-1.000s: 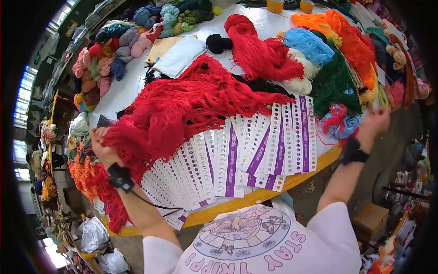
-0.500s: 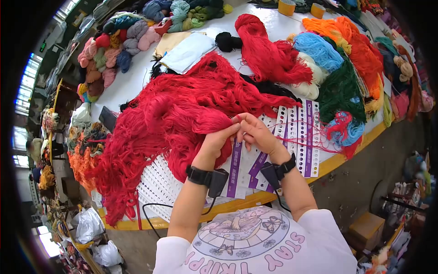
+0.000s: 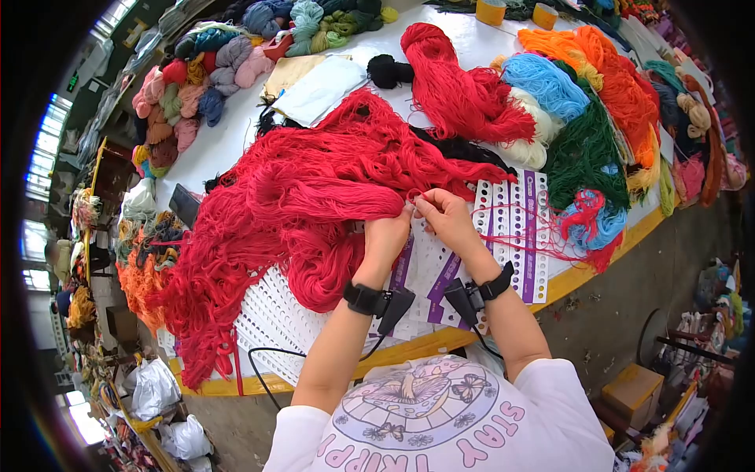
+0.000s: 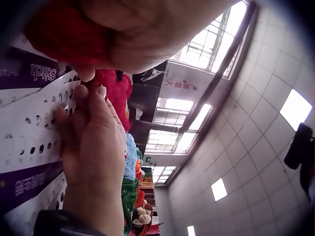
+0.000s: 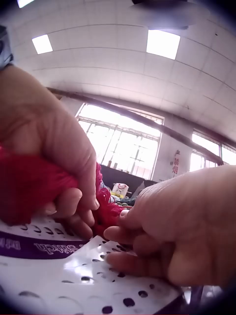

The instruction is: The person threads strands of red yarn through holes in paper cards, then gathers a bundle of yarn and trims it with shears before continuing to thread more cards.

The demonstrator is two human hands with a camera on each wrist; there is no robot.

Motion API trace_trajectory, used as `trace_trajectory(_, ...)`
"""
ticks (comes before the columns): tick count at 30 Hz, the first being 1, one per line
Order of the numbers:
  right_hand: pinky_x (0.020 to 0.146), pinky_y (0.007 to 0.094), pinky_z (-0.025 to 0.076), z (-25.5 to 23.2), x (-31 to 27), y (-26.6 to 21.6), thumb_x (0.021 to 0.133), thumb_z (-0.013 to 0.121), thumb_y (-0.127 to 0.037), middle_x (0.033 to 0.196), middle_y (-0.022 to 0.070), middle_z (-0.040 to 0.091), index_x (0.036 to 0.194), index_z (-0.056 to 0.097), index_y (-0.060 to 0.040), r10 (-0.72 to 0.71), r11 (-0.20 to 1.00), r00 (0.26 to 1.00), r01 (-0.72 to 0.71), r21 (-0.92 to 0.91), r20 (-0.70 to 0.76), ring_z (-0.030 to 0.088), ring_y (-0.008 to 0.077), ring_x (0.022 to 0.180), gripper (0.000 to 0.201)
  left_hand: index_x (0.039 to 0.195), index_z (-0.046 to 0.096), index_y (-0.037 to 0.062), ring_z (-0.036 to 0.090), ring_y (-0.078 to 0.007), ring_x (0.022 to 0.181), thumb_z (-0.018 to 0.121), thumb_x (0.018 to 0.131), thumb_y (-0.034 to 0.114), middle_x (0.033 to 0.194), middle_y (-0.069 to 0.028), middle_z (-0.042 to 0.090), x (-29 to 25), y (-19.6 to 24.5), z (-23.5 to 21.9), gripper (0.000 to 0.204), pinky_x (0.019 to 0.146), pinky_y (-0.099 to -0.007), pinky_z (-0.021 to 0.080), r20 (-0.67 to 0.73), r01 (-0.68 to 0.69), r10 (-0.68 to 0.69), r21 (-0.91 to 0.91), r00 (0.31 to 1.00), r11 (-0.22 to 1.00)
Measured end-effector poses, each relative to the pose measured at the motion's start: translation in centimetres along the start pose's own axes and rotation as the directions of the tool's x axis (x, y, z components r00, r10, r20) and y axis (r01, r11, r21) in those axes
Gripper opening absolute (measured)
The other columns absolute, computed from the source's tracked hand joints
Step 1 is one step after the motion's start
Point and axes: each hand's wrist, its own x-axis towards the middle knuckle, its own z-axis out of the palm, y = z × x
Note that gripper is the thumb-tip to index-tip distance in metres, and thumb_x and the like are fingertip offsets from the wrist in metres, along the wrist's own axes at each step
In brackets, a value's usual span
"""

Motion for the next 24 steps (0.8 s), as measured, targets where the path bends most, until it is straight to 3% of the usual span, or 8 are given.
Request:
trace_trajectory(3, 0.048, 0.0181, 0.041, -0.1, 0.0, -0.2, 0.086, 0.057, -0.017, 0.07, 0.0002, 0.06, 0.086, 0.059, -0.0016, 0.016, 0.999, 1.0, -0.016, 0.033, 0.007, 0.052, 0.0035, 0.057, 0.015, 0.072, 0.056, 0.0013, 0.046, -0.0106, 0.042, 0.057, 0.083, 0.01, 0.063, -0.0045, 0.054, 0.1, -0.2, 0.6, 0.014, 0.041, -0.0255, 0.036, -0.136, -0.039, 0.058, 0.134, 0.989, 0.99)
trace_trajectory(6, 0.049, 0.0195, 0.041, -0.2, 0.1, -0.2, 0.084, 0.059, -0.016, 0.068, 0.0008, 0.06, 0.084, 0.06, -0.0014, -0.001, 0.998, 0.999, -0.001, -0.071, -0.036, 0.053, 0.0036, 0.057, 0.015, 0.071, 0.056, 0.0023, 0.047, -0.0101, 0.045, 0.058, 0.082, 0.01, 0.059, -0.003, 0.053, 0.1, -0.6, -0.3, 0.014, 0.042, -0.0247, 0.036, 0.073, 0.244, -0.236, -0.142, 0.969, 0.959)
trace_trajectory(10, 0.049, 0.025, 0.042, 0.4, -0.4, -0.5, 0.079, 0.064, -0.016, 0.064, 0.005, 0.059, 0.081, 0.062, -0.0007, -0.195, 0.913, 0.971, 0.127, -0.387, -0.141, 0.054, 0.0076, 0.054, 0.016, 0.076, 0.059, 0.0035, 0.049, -0.0108, 0.046, 0.056, 0.083, 0.009, 0.057, -0.002, 0.054, 0.7, 1.3, -3.0, 0.01, 0.043, -0.0238, 0.038, 0.367, 0.55, -0.422, -0.396, 0.829, 0.736)
trace_trajectory(13, 0.052, 0.028, 0.042, 0.7, -0.1, 0.2, 0.074, 0.066, -0.016, 0.066, 0.0081, 0.059, 0.079, 0.062, -0.0007, -0.288, 0.863, 0.944, 0.184, -0.471, -0.159, 0.056, 0.0122, 0.054, 0.016, 0.08, 0.061, 0.0032, 0.052, -0.0116, 0.048, 0.055, 0.084, 0.01, 0.06, -0.0025, 0.056, 1.3, 2.1, -4.0, 0.01, 0.045, -0.023, 0.041, 0.524, 0.781, -0.58, -0.407, 0.624, 0.473)
trace_trajectory(16, 0.054, 0.0273, 0.043, 0.6, 0.0, 0.4, 0.073, 0.067, -0.012, 0.069, 0.0088, 0.06, 0.079, 0.063, -0.0009, -0.365, 0.812, 0.924, 0.256, -0.525, -0.115, 0.056, 0.0149, 0.058, 0.014, 0.082, 0.062, 0.0038, 0.053, -0.0106, 0.05, 0.057, 0.083, 0.011, 0.063, -0.0025, 0.058, 1.2, 0.7, -3.1, 0.008, 0.047, -0.0222, 0.043, 0.569, 0.761, -0.505, -0.473, 0.649, 0.445)
trace_trajectory(20, 0.056, 0.0279, 0.043, 0.3, 0.0, 0.4, 0.071, 0.067, -0.009, 0.071, 0.0092, 0.06, 0.081, 0.065, -0.0015, -0.365, 0.849, 0.929, 0.302, -0.434, -0.067, 0.058, 0.0176, 0.061, 0.012, 0.081, 0.062, 0.0054, 0.052, -0.0092, 0.049, 0.06, 0.08, 0.01, 0.064, -0.0013, 0.058, 1.0, 1.3, -2.3, 0.005, 0.046, -0.0219, 0.042, 0.555, 0.743, -0.502, -0.566, 0.663, 0.357)
trace_trajectory(23, 0.058, 0.0304, 0.044, 0.3, 0.1, 0.8, 0.071, 0.067, -0.01, 0.072, 0.0104, 0.06, 0.081, 0.065, -0.0025, -0.358, 0.848, 0.93, 0.29, -0.444, -0.076, 0.058, 0.0221, 0.064, 0.012, 0.072, 0.058, 0.0047, 0.05, -0.0112, 0.046, 0.059, 0.08, 0.012, 0.057, -0.0014, 0.054, 0.7, 0.6, -1.0, 0.01, 0.043, -0.0255, 0.039, 0.327, 0.589, -0.491, -0.497, 0.807, 0.637)
trace_trajectory(24, 0.059, 0.0326, 0.045, 0.5, 0.1, 1.0, 0.071, 0.067, -0.012, 0.072, 0.0108, 0.06, 0.08, 0.066, -0.0033, -0.371, 0.842, 0.923, 0.287, -0.456, -0.105, 0.059, 0.025, 0.066, 0.012, 0.071, 0.058, 0.0049, 0.05, -0.0108, 0.046, 0.059, 0.079, 0.012, 0.057, -0.0012, 0.053, 0.7, 0.0, -0.9, 0.011, 0.043, -0.0256, 0.039, 0.224, 0.463, -0.405, -0.429, 0.886, 0.776)
